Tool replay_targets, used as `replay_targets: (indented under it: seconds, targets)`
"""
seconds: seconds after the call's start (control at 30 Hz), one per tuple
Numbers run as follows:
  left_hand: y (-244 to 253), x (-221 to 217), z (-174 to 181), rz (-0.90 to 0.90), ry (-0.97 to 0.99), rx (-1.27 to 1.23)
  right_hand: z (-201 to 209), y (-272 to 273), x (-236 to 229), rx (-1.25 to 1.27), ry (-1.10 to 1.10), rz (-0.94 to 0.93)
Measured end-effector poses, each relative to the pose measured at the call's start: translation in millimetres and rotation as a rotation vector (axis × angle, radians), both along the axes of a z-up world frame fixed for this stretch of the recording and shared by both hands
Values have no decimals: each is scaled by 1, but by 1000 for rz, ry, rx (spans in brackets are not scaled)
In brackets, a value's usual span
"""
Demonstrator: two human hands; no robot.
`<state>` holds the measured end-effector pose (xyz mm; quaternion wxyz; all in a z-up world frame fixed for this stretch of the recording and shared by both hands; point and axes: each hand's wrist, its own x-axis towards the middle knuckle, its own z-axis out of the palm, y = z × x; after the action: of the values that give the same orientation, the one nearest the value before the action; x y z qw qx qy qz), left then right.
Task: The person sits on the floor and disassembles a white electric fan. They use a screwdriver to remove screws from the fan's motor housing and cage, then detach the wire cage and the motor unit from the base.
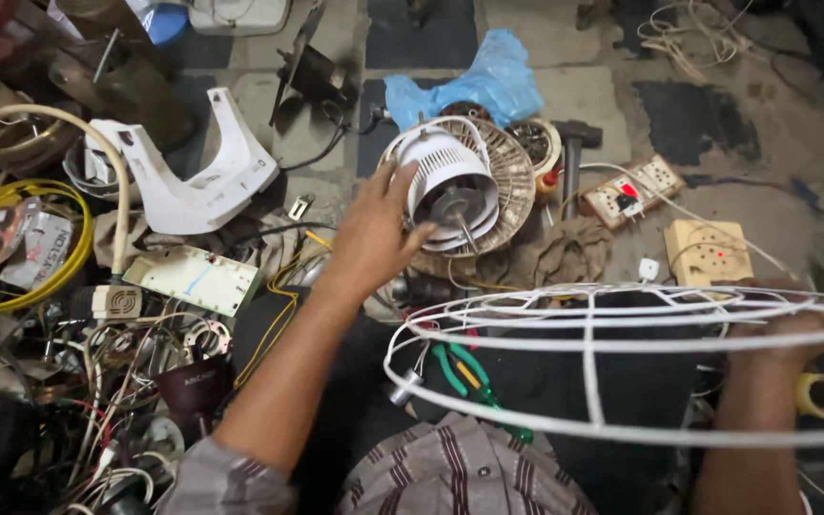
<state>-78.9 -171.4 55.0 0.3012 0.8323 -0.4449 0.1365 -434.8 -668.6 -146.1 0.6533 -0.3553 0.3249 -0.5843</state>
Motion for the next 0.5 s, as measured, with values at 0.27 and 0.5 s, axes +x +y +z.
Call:
replay_targets:
  seconds: [0.27, 0.5]
  targets:
    - [-48, 29, -34, 121, 176, 110, 33, -28, -11, 200, 214, 140]
    - [-56, 70, -33, 267, 276, -72, 62, -46, -15, -19, 490, 360]
